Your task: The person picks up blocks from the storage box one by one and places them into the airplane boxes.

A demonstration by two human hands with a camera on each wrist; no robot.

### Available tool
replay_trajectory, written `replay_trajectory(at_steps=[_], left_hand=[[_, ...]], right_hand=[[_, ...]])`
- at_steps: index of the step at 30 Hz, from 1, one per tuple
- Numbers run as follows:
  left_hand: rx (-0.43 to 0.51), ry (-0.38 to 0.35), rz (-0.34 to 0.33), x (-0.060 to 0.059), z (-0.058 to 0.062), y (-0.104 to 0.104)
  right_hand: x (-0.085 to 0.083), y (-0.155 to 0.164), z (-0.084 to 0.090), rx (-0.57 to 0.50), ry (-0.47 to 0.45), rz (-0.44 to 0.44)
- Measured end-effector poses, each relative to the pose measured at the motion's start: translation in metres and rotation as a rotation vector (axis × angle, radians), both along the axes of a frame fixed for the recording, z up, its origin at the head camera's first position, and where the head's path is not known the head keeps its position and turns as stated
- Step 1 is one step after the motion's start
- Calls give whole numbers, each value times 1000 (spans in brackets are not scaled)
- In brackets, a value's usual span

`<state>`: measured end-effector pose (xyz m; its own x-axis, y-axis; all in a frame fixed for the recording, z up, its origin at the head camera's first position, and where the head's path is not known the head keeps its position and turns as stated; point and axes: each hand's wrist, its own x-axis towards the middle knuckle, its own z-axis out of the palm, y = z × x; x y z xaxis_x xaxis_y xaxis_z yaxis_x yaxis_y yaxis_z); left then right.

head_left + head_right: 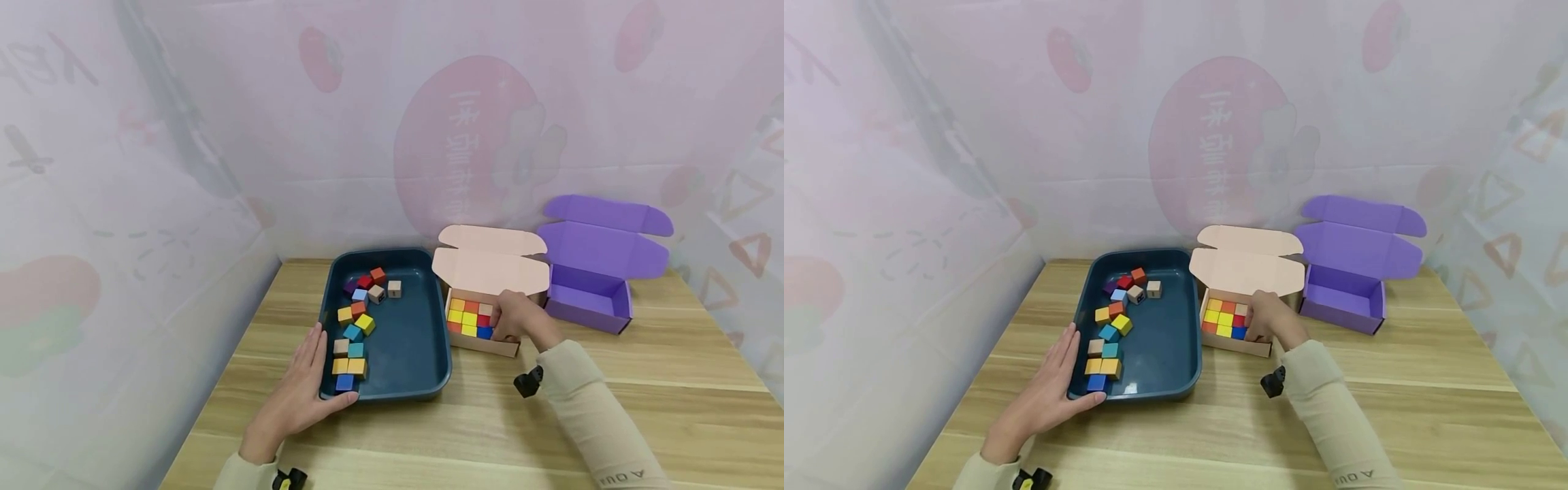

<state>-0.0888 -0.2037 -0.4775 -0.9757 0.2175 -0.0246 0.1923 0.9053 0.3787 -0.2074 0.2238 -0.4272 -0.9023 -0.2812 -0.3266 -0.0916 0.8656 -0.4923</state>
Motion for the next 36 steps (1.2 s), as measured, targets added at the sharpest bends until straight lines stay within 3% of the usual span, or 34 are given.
replay_trajectory(at_steps=[9,22,27,30,36], left_hand=[[4,0,2,-1,-2,0],[9,-1,7,-1,-1,0],[7,-2,2,-1,-2,0],[9,3,0,-1,-2,-1],[11,12,2,-1,-4,-1]], right_hand=[[3,0,2,-51,-53,-62],[8,-2,-6,-86,31,-129],[15,-10,7,-92,66,-138],[19,-21,21,-110,127,-120],[26,-54,44,-173,270,46]])
